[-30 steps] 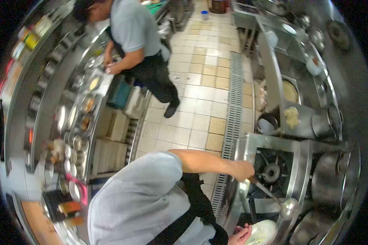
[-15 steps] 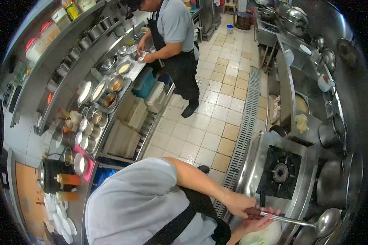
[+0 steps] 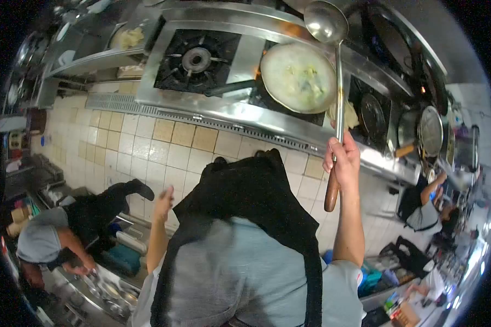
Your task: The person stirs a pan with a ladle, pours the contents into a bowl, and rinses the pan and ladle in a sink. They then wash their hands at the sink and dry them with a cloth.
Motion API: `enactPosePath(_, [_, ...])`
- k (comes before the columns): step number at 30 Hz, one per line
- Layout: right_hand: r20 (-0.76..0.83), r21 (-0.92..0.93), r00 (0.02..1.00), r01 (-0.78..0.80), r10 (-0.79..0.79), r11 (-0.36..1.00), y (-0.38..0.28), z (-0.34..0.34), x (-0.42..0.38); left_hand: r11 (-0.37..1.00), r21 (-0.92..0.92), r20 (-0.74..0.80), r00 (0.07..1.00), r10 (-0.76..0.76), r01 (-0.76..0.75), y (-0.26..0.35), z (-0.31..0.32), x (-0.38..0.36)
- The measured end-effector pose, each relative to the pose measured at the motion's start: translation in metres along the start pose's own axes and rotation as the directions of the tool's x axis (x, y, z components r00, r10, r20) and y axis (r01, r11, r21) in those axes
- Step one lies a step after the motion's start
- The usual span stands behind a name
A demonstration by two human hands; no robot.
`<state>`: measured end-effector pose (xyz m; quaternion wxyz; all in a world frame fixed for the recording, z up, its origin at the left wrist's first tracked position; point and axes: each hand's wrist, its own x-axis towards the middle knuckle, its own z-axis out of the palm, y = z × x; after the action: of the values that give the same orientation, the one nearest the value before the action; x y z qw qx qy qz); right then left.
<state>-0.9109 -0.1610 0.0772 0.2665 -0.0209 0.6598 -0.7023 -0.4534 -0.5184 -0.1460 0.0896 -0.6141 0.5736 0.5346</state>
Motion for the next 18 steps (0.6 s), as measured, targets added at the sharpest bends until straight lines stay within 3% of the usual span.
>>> enactPosePath(2, [-0.008,-0.017,1.0,-0.008,0.008,1.0,0.009,-0.01,-0.015,0.966,0.231,0.302,0.953,0.039,-0.113,-0.109,-0.014,0.034])
enactPosePath(3, [-0.029,-0.017,0.999,-0.017,0.016,1.0,0.014,-0.011,-0.022,0.963,0.246,0.318,0.948,0.031,-0.114,-0.12,-0.017,0.027])
enactPosePath(5, [-0.09,0.02,0.992,-0.084,0.085,0.996,0.008,-0.003,-0.028,0.797,0.538,0.387,0.92,0.056,-0.275,-0.118,-0.023,0.013])
enactPosePath(6, [-0.119,0.04,0.987,-0.105,0.109,0.994,0.009,0.0,-0.033,0.792,0.546,0.396,0.917,0.043,-0.273,-0.116,-0.025,0.012])
enactPosePath(8, [-0.125,0.075,0.982,-0.131,0.14,0.989,0.017,-0.001,-0.04,0.92,0.289,0.301,0.938,0.173,-0.263,-0.105,-0.021,0.021])
enactPosePath(9, [-0.123,0.112,0.979,-0.149,0.163,0.982,0.021,-0.002,-0.043,0.919,0.293,0.303,0.938,0.171,-0.262,-0.092,-0.017,0.025])
enactPosePath(11, [-0.132,0.137,0.975,-0.16,0.178,0.978,0.03,-0.003,-0.047,0.975,0.171,0.099,0.988,0.123,-0.138,-0.059,-0.012,0.031])
enactPosePath(15, [-0.157,0.17,0.969,-0.163,0.19,0.972,0.042,-0.003,-0.049,0.975,0.146,0.072,0.985,0.159,-0.168,0.013,-0.014,0.009])
enactPosePath(18, [-0.183,0.171,0.961,-0.177,0.208,0.969,0.048,-0.002,-0.042,0.957,0.176,0.074,0.972,0.222,-0.232,0.025,-0.02,0.003])
